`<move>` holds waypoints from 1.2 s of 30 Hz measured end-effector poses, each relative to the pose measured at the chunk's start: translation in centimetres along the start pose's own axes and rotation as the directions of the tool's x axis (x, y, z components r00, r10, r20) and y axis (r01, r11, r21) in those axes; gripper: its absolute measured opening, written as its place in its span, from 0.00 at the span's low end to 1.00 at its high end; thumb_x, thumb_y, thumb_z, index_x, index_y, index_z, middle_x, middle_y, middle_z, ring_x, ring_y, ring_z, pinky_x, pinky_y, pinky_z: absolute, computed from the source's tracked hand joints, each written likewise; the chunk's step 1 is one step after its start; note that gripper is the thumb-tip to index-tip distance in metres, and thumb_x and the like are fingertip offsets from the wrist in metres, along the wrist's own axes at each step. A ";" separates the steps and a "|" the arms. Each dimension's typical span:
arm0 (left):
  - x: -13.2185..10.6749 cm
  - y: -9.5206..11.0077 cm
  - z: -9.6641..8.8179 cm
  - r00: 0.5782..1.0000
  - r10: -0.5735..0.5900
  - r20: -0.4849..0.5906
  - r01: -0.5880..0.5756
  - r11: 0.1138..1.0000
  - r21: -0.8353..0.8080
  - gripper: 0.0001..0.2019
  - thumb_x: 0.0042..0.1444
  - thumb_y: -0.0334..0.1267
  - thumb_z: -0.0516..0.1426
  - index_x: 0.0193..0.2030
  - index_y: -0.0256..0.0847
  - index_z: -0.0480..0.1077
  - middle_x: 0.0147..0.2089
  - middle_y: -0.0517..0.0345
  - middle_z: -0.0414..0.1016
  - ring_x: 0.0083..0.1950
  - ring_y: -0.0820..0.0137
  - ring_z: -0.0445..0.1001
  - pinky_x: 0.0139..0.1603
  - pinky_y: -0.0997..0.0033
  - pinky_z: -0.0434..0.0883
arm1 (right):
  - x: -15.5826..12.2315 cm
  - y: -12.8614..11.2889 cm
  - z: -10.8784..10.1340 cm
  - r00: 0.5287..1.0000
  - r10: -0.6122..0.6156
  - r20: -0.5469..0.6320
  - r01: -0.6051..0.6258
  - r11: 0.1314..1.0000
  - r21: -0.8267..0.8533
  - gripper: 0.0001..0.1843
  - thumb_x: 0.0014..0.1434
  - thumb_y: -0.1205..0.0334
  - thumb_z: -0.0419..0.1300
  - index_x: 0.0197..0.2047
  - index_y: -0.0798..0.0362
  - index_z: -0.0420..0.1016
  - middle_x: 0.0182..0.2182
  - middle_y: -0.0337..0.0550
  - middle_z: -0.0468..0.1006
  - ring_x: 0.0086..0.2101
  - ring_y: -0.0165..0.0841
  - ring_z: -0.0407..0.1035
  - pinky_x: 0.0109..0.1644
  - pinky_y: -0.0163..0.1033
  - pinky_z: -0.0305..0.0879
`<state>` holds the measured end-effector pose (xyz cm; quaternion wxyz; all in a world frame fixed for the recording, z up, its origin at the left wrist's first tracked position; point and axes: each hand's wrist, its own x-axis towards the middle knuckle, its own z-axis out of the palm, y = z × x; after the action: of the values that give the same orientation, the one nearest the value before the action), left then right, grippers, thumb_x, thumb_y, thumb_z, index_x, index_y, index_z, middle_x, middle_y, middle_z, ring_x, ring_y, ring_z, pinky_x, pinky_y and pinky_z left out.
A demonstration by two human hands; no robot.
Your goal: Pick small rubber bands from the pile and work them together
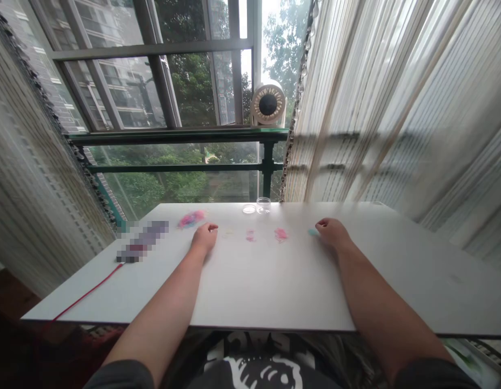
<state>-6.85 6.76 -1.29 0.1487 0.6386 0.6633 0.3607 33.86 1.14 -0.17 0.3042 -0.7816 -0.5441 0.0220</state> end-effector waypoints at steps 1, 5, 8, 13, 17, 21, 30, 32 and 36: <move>0.2 -0.1 0.0 1.000 -0.019 -0.007 0.018 0.999 -0.043 0.09 0.51 0.33 0.54 0.38 0.39 0.73 0.41 0.52 0.76 0.44 0.65 0.72 0.47 0.67 0.67 | 0.0 0.0 -0.2 0.999 0.004 -0.050 -0.002 0.999 0.037 0.11 0.48 0.61 0.54 0.29 0.55 0.78 0.26 0.47 0.78 0.27 0.34 0.69 0.30 0.36 0.58; 1.5 -0.9 -0.7 0.991 -0.106 -0.082 0.091 0.980 -0.176 0.12 0.52 0.28 0.50 0.41 0.37 0.70 0.42 0.52 0.76 0.41 0.70 0.74 0.43 0.72 0.69 | -0.5 -1.0 -0.7 0.982 -0.005 -0.188 0.053 0.967 0.251 0.14 0.49 0.57 0.53 0.28 0.57 0.76 0.23 0.47 0.76 0.26 0.34 0.67 0.30 0.36 0.59; 2.6 -2.5 -2.4 0.974 -0.164 -0.155 0.136 0.975 -0.178 0.15 0.53 0.25 0.46 0.46 0.35 0.66 0.42 0.51 0.75 0.35 0.73 0.75 0.36 0.75 0.70 | -1.6 -3.0 -0.1 0.986 -0.103 -0.127 0.148 0.894 0.422 0.16 0.49 0.52 0.54 0.27 0.57 0.75 0.18 0.42 0.71 0.21 0.31 0.62 0.25 0.35 0.56; 2.8 -5.9 -5.7 0.939 -0.190 -0.286 0.181 0.982 -0.058 0.15 0.53 0.25 0.46 0.45 0.37 0.66 0.44 0.49 0.74 0.44 0.67 0.73 0.46 0.66 0.69 | -4.6 -7.1 1.5 0.862 -0.474 0.180 0.344 0.807 0.480 0.17 0.51 0.50 0.53 0.24 0.55 0.70 0.16 0.36 0.64 0.19 0.27 0.57 0.23 0.33 0.52; 2.1 -6.6 -5.6 0.952 -0.140 -0.272 0.163 0.984 0.065 0.14 0.52 0.26 0.47 0.44 0.37 0.68 0.48 0.47 0.72 0.50 0.61 0.70 0.52 0.62 0.65 | -6.1 -8.4 2.3 0.754 -0.598 0.271 0.418 0.756 0.505 0.16 0.52 0.51 0.53 0.23 0.54 0.68 0.17 0.37 0.65 0.22 0.30 0.61 0.27 0.33 0.54; 1.5 -5.4 -4.1 0.985 -0.024 -0.172 0.054 0.984 0.170 0.14 0.51 0.30 0.51 0.45 0.39 0.69 0.51 0.48 0.70 0.53 0.61 0.67 0.56 0.63 0.62 | -6.0 -7.9 2.5 0.770 -0.591 0.240 0.446 0.768 0.459 0.15 0.53 0.52 0.52 0.23 0.54 0.67 0.19 0.38 0.66 0.25 0.32 0.62 0.31 0.35 0.55; 0.9 -4.2 -3.5 0.999 0.046 -0.018 -0.039 0.959 0.281 0.20 0.51 0.34 0.53 0.53 0.41 0.66 0.52 0.50 0.71 0.55 0.59 0.65 0.58 0.61 0.60 | -6.1 -8.3 2.4 0.780 -0.575 0.248 0.423 0.776 0.468 0.15 0.53 0.53 0.52 0.23 0.55 0.66 0.19 0.36 0.64 0.23 0.29 0.58 0.29 0.34 0.54; 0.9 -4.1 -3.5 0.999 0.041 -0.014 -0.035 0.957 0.289 0.20 0.51 0.36 0.53 0.52 0.43 0.67 0.52 0.51 0.71 0.55 0.59 0.65 0.58 0.61 0.60 | -6.2 -8.3 2.4 0.775 -0.577 0.257 0.426 0.778 0.462 0.15 0.52 0.52 0.52 0.23 0.55 0.67 0.18 0.36 0.63 0.23 0.29 0.58 0.29 0.34 0.54; 0.9 -4.0 -3.6 0.999 0.026 -0.037 -0.014 0.959 0.283 0.17 0.51 0.38 0.54 0.49 0.43 0.71 0.52 0.50 0.72 0.55 0.58 0.65 0.57 0.61 0.61 | -6.2 -8.2 2.4 0.773 -0.579 0.258 0.428 0.777 0.461 0.16 0.52 0.52 0.52 0.23 0.55 0.67 0.18 0.35 0.63 0.23 0.29 0.58 0.29 0.34 0.54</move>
<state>-12.25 6.90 -1.22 0.0390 0.6525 0.7044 0.2766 23.58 -1.25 0.15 0.3294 -0.5093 -0.7707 0.1952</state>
